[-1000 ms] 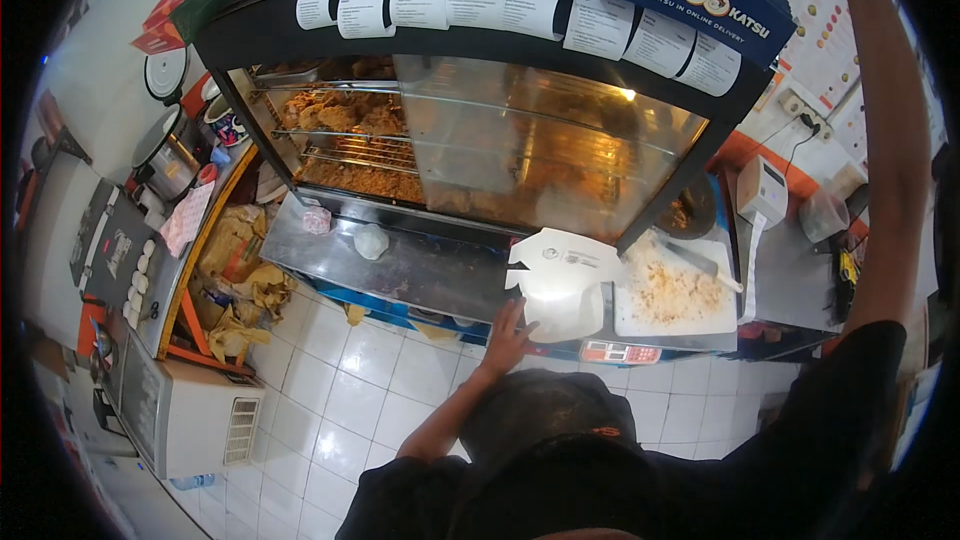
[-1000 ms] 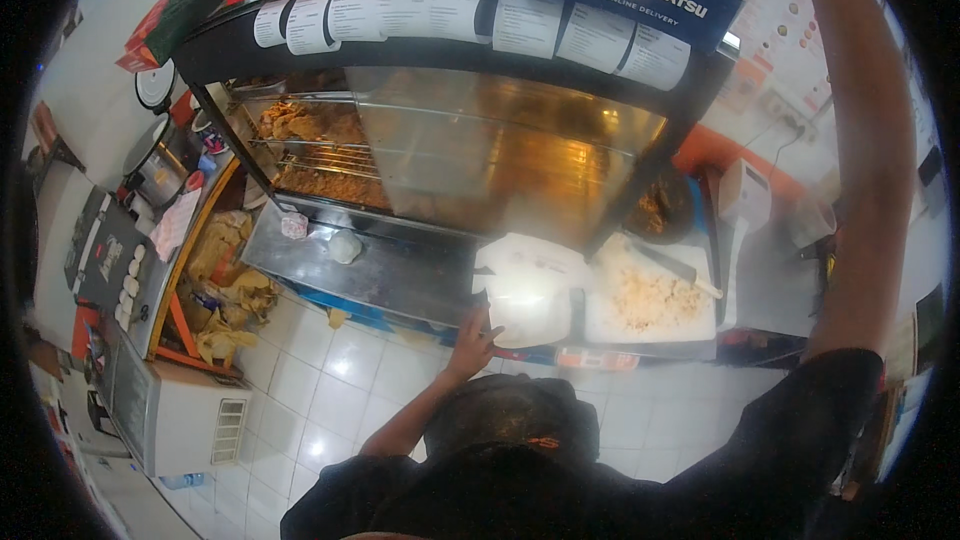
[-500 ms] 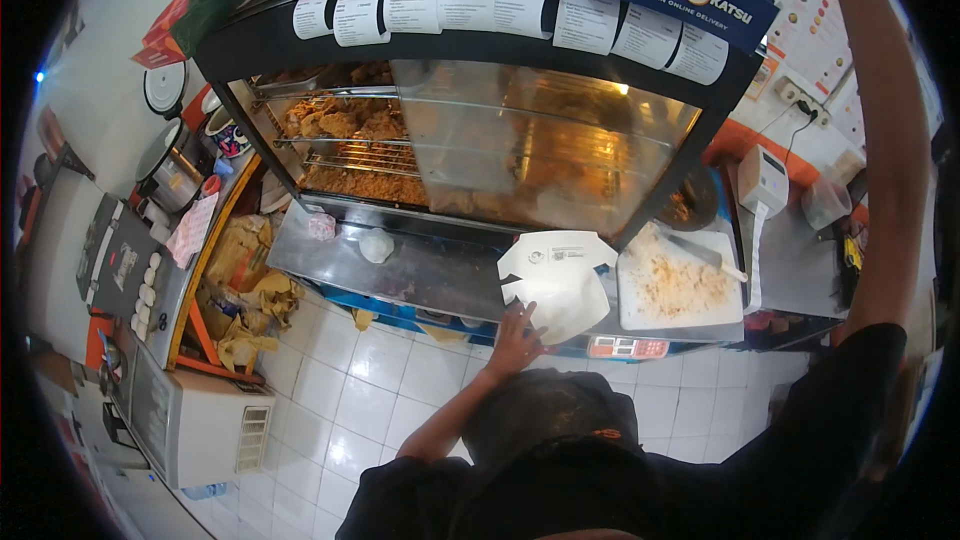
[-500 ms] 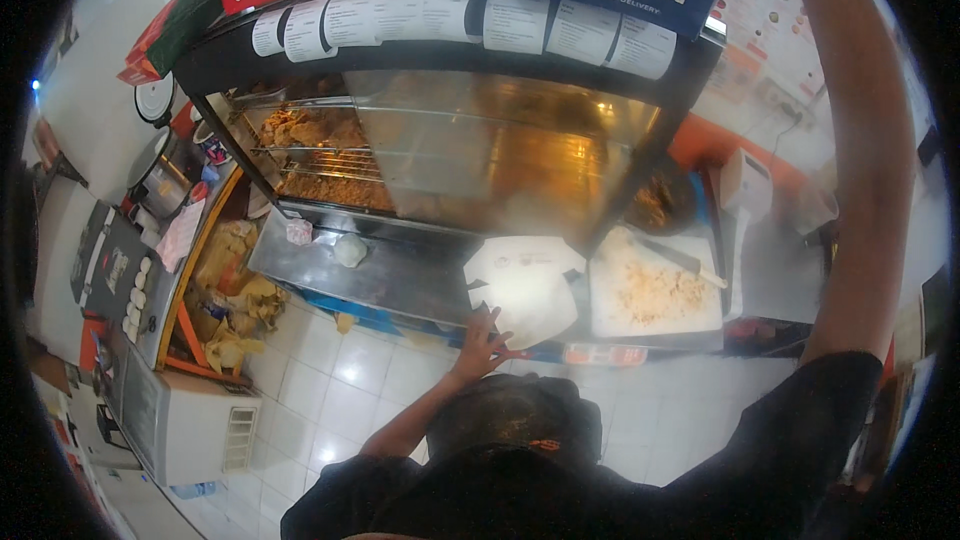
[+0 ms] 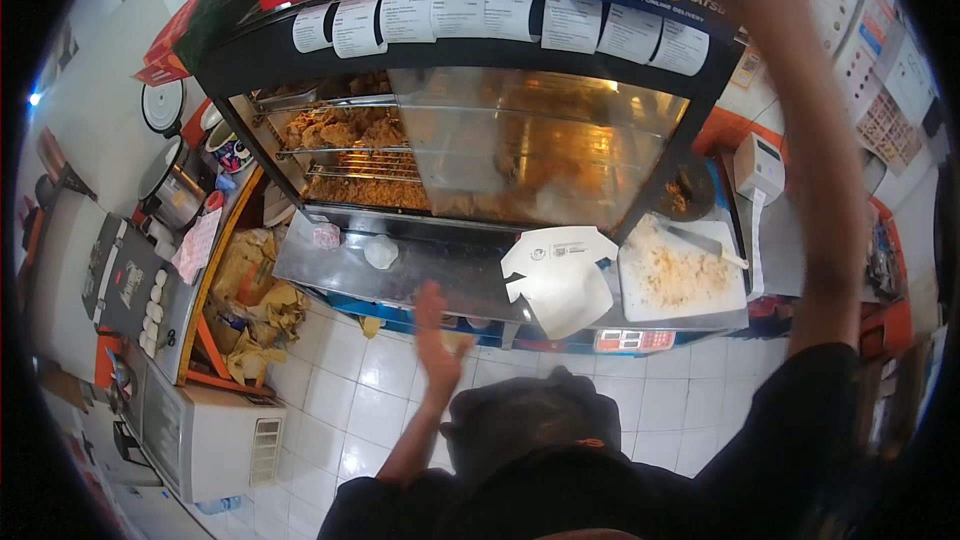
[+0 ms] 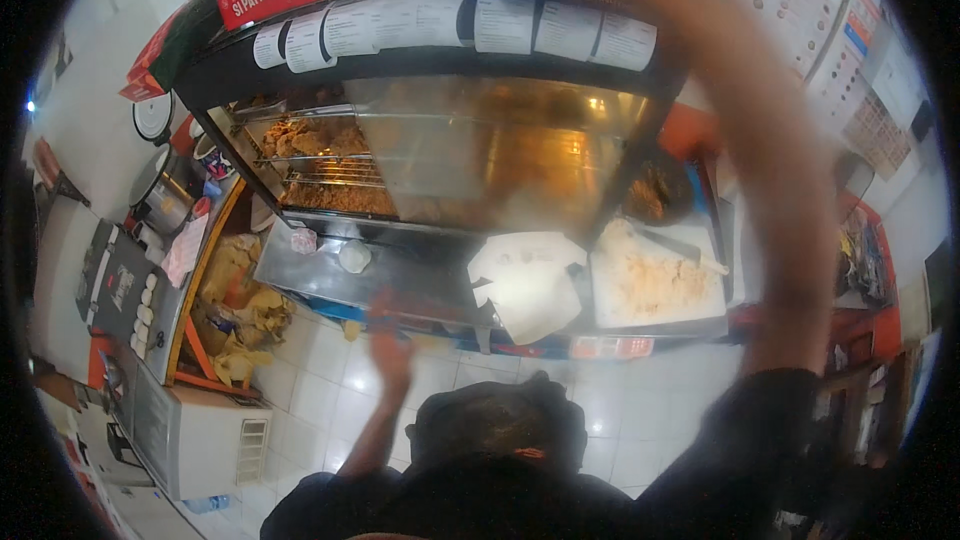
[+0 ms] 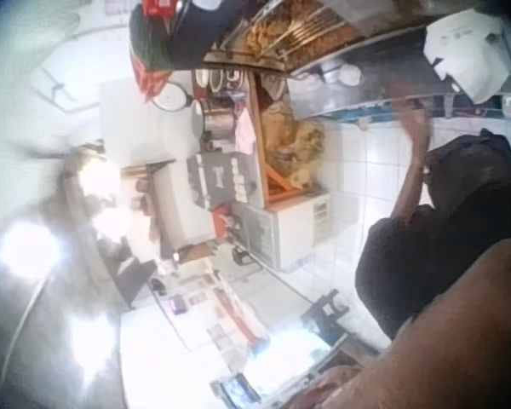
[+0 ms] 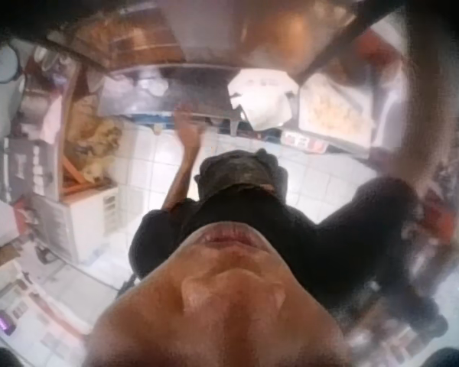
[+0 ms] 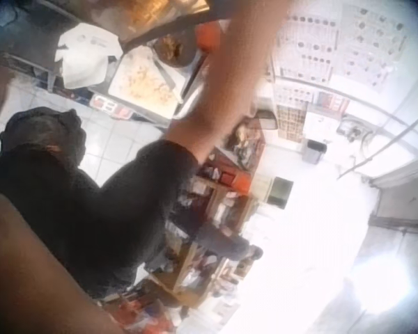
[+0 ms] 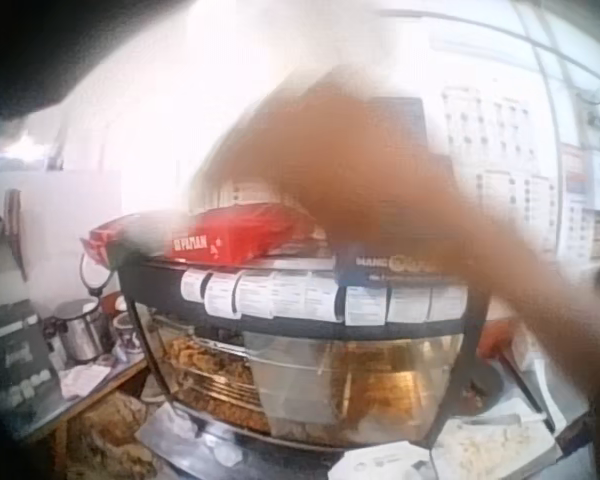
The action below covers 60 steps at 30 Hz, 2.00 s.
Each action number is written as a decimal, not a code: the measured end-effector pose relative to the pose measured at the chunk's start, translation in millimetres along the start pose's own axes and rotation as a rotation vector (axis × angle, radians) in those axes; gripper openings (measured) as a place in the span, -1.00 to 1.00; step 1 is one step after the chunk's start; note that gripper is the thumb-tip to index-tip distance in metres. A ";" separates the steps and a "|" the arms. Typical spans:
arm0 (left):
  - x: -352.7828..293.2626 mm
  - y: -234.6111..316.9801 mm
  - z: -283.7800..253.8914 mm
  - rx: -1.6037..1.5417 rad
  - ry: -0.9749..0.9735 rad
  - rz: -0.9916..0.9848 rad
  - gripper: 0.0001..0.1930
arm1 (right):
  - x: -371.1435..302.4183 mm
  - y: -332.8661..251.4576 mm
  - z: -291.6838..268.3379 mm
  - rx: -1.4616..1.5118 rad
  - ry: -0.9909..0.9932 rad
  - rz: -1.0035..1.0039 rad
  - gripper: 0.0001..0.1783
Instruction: The person assembles cardboard food boxes by hand, organizes them on a counter near a food warmer, and handles small paper packets.
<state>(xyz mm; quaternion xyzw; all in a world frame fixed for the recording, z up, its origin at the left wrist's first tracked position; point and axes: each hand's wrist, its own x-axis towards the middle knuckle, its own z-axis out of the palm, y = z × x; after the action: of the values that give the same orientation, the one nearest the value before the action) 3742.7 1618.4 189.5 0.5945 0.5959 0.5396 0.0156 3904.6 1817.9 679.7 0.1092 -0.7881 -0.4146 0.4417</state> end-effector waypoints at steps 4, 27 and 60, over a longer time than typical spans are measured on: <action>30.9 40.5 -98.3 -0.966 0.522 0.045 -0.06 | -11.2 -207.8 63.2 0.459 -0.219 -0.130 -0.91; -148.4 -20.4 -113.6 -0.472 -0.372 -1.403 -0.49 | -222.3 -507.0 45.9 1.838 -0.109 1.828 -0.44; -90.8 43.6 -131.3 -0.232 -0.654 -1.263 -0.75 | -173.5 -494.9 42.2 1.725 -0.947 0.961 -0.74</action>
<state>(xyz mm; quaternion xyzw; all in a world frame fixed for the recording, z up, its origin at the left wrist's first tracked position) 3712.8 1457.9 216.5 0.2620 0.7295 0.2819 0.5654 3877.1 1621.8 192.2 -0.1074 -0.8636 0.4923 -0.0157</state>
